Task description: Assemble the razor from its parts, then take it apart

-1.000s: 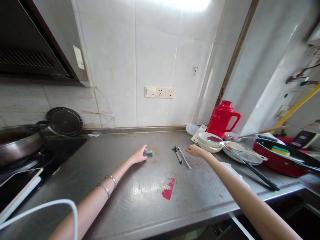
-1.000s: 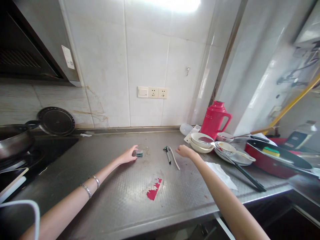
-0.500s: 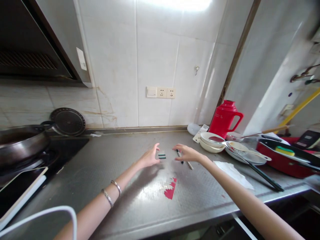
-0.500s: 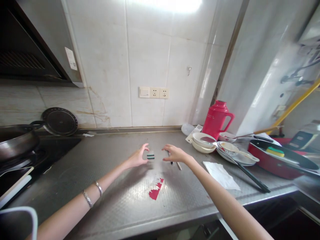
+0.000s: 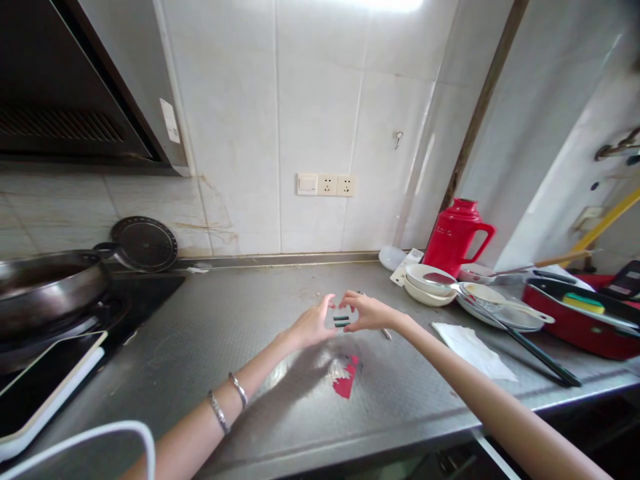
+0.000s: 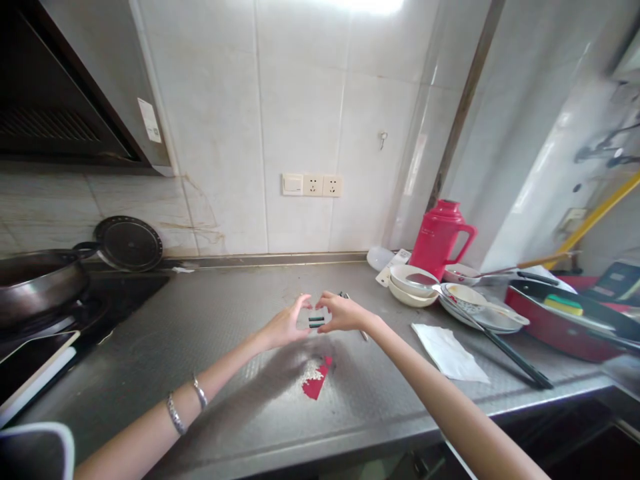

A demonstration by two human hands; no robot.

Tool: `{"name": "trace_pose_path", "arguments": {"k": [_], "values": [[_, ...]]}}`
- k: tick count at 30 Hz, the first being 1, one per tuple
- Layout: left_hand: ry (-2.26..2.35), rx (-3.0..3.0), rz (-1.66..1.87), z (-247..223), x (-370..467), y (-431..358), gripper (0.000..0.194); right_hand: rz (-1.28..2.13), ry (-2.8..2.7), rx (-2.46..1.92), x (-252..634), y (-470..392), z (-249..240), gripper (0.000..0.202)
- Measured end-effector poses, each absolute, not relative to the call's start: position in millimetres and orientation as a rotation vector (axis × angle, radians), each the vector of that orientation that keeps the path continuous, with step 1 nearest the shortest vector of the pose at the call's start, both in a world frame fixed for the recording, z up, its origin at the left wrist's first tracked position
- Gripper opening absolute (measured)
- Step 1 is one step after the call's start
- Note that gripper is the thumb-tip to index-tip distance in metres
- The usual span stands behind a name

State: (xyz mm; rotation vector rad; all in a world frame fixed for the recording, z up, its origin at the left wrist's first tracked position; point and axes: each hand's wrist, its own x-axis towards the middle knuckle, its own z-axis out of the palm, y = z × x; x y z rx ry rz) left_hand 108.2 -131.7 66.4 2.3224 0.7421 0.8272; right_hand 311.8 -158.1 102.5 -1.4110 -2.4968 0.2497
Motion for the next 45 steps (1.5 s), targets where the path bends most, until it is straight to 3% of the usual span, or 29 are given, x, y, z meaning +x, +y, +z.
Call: {"name": "trace_pose_path", "arguments": {"k": [8,14,25,45], "values": [[0.886,2.308,0.920,60,75,-123,0.059,0.337,-2.261,-1.563,400,-138,106,0.053],[1.058,2.238,0.930,50,52,-106,0.052,0.375,-2.103,-1.891,466,-126,71,0.058],[1.077,2.141,0.973,18,48,-84,0.044,0.405,-2.077,-1.921,468,-119,45,0.064],[1.243,2.165,1.029,12,18,-75,0.038,0.491,-1.978,-1.905,470,-111,32,0.072]]}}
